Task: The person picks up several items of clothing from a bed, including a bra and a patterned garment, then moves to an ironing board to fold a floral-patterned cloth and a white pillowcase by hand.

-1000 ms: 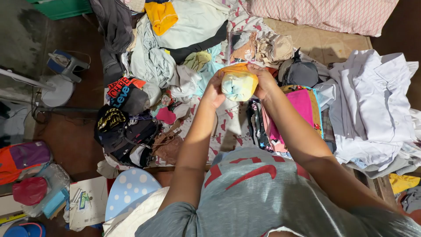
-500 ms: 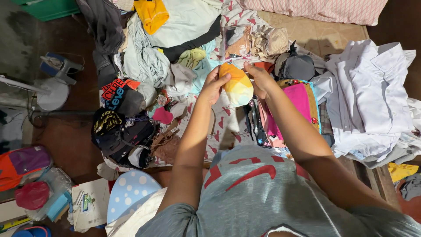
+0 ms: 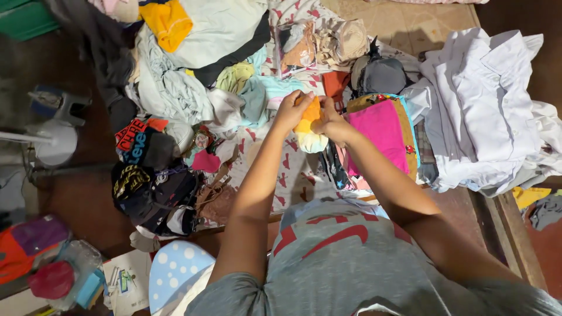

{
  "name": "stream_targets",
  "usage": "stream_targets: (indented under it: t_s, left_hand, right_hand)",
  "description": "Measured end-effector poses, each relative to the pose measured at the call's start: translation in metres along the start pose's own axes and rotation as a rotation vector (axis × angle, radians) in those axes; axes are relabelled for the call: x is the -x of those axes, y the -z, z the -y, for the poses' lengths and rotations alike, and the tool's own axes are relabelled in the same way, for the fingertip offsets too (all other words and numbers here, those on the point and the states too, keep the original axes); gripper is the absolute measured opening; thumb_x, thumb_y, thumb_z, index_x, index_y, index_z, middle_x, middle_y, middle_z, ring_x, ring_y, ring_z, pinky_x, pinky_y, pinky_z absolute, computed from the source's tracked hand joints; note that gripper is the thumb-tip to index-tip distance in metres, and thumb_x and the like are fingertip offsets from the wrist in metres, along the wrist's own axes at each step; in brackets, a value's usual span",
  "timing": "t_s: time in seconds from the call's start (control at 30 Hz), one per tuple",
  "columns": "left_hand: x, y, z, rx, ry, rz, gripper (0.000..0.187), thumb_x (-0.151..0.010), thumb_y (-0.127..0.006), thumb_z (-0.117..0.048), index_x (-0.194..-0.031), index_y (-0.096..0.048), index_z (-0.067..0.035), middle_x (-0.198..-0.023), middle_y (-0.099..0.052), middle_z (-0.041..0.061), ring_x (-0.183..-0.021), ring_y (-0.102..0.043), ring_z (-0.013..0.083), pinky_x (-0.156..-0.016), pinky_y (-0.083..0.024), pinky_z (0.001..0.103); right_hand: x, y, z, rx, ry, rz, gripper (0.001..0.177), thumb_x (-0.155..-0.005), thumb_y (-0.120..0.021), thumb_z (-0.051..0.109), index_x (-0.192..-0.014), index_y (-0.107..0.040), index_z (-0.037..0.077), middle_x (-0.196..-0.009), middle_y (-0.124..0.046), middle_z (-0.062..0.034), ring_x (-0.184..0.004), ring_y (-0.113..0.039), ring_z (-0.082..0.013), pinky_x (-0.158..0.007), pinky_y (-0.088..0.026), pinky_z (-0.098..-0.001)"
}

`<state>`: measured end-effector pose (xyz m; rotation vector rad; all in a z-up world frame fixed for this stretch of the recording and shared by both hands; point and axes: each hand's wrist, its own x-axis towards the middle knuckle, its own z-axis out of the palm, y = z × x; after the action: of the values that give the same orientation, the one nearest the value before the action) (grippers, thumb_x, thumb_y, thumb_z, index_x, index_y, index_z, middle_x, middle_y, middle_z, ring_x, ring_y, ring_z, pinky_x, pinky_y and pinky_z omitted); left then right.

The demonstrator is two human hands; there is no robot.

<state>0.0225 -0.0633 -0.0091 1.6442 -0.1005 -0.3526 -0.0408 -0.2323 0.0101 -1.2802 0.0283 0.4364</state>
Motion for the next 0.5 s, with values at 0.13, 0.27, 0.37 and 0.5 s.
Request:
stream_targets:
  t_s: [0.13, 0.27, 0.37, 0.5]
  left_hand:
    - [-0.022, -0.018, 0.022, -0.265, -0.081, -0.069, 0.034, -0.095, -0.075, -0.034, -0.103, -0.064, -0.003, -0.091, -0.067, 0.001, -0.085, -0.065, 0.0115, -0.079, -0.051, 0.028]
    - [-0.044, -0.04, 0.04, -0.087, -0.181, -0.078, 0.032, -0.088, -0.081, -0.027, -0.102, -0.065, -0.004, -0.084, -0.062, 0.001, -0.078, -0.058, 0.0101, -0.071, -0.05, 0.027]
    - [-0.068, -0.05, 0.054, -0.076, -0.066, -0.175, 0.032, -0.084, -0.083, -0.026, -0.099, -0.064, -0.004, -0.076, -0.058, -0.001, -0.069, -0.054, 0.0097, -0.062, -0.048, 0.026]
    - [-0.099, -0.059, 0.099, -0.068, -0.056, -0.262, 0.033, -0.089, -0.084, -0.025, -0.105, -0.065, -0.002, -0.082, -0.057, 0.003, -0.074, -0.053, 0.0124, -0.065, -0.046, 0.027]
  right_hand:
    - [-0.001, 0.007, -0.011, -0.321, -0.007, -0.193, 0.09, -0.082, -0.071, -0.001, -0.148, -0.011, -0.005, -0.126, -0.053, -0.0205, -0.114, -0.062, -0.0278, -0.091, -0.055, -0.0358]
    - [-0.009, 0.019, -0.021, 0.134, -0.055, -0.262, 0.105, -0.072, -0.086, 0.003, -0.148, -0.013, -0.004, -0.133, -0.054, -0.0184, -0.124, -0.058, -0.0253, -0.101, -0.051, -0.033]
    - [-0.024, 0.042, -0.043, 0.279, 0.02, -0.21, 0.11, -0.07, -0.085, 0.003, -0.155, -0.016, -0.006, -0.141, -0.053, -0.0177, -0.132, -0.055, -0.0254, -0.107, -0.047, -0.0336]
    - [-0.057, 0.084, -0.073, 0.126, -0.025, -0.162, 0.11, -0.068, -0.083, 0.0, -0.155, -0.016, -0.006, -0.141, -0.054, -0.016, -0.13, -0.055, -0.0241, -0.106, -0.047, -0.0332]
